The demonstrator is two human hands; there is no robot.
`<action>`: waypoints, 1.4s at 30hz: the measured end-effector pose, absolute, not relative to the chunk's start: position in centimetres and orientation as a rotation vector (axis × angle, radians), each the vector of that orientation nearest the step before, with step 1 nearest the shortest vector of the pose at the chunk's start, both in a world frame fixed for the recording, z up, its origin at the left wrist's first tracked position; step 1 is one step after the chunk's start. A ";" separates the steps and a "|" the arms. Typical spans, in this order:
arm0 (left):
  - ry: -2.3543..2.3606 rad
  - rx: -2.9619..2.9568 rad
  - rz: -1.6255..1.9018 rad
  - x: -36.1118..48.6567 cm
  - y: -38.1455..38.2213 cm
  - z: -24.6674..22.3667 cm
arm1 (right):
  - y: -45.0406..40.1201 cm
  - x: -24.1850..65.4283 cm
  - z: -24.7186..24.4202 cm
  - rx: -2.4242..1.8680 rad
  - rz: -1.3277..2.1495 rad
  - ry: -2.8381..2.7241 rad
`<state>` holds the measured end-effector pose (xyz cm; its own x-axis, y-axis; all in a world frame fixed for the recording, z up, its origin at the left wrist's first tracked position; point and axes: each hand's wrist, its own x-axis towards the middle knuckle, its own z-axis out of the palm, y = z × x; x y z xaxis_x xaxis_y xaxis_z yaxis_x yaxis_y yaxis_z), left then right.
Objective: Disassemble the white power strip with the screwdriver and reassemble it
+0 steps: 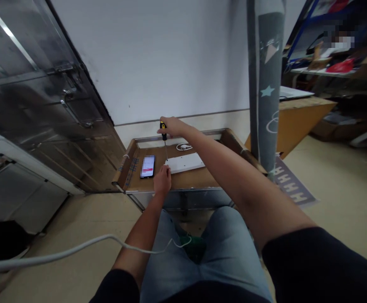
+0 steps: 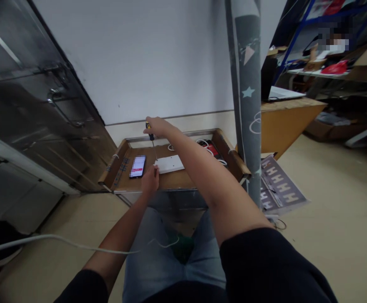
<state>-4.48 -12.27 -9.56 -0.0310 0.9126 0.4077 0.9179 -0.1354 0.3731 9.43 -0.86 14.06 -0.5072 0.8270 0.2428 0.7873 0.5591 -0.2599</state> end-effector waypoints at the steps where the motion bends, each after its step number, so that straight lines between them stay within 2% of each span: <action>1: -2.057 -2.182 -0.903 -4.5 -12.3 -9.5 | -1.0 9.4 13.9 -1.341 0.139 -2.435; 11: -2.045 -2.201 -0.900 -4.4 -12.4 -9.3 | -0.6 9.0 15.1 -1.244 0.184 -2.526; 17: -2.043 -2.205 -0.907 -4.4 -12.5 -9.2 | -1.1 9.2 14.7 -1.341 0.047 -2.446; 33: -2.056 -2.195 -0.908 -4.4 -12.4 -9.2 | -0.6 9.9 15.6 -1.405 0.271 -2.520; 42: -2.060 -2.208 -0.906 -4.4 -12.5 -9.1 | -1.1 10.0 15.1 -1.346 0.198 -2.458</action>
